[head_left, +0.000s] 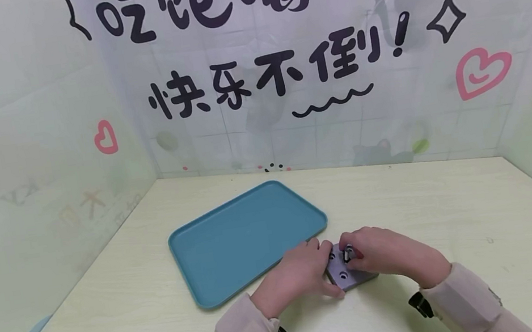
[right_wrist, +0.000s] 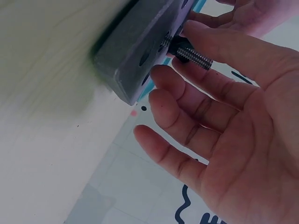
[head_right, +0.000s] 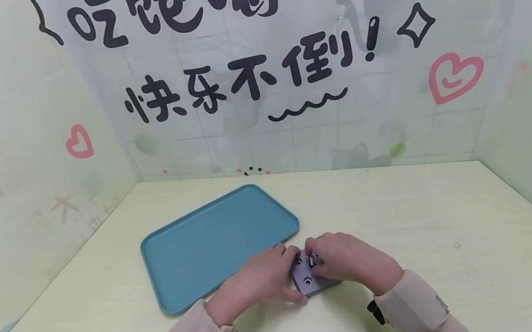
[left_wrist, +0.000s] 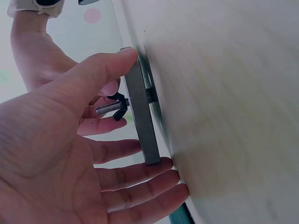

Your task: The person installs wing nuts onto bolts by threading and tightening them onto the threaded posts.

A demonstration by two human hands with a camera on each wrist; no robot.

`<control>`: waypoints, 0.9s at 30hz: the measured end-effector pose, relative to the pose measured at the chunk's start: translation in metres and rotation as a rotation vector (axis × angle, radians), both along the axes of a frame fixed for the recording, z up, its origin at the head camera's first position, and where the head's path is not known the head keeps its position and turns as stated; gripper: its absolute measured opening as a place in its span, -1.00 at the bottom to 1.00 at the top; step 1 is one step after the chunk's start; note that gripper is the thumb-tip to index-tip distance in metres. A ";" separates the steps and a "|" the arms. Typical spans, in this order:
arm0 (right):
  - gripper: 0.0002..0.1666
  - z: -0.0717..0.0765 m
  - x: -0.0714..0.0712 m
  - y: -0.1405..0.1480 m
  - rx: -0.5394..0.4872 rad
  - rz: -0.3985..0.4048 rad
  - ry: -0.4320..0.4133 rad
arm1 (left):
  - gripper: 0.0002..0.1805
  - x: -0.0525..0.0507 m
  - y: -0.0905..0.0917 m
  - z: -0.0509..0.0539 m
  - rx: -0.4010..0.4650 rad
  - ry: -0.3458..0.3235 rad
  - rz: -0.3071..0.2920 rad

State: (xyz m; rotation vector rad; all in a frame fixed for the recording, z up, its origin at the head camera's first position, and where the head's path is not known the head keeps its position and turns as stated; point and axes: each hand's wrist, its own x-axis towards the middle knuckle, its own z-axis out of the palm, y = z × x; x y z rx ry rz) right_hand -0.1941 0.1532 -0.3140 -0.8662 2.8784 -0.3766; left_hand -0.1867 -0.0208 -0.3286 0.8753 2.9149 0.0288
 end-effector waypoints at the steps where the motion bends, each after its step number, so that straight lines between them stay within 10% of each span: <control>1: -0.82 0.000 0.000 0.000 -0.001 -0.001 0.003 | -0.12 0.000 0.000 0.000 -0.002 -0.002 0.001; 27: -0.75 0.002 0.002 0.000 0.044 -0.091 -0.078 | -0.11 0.000 0.000 0.000 -0.006 -0.009 0.016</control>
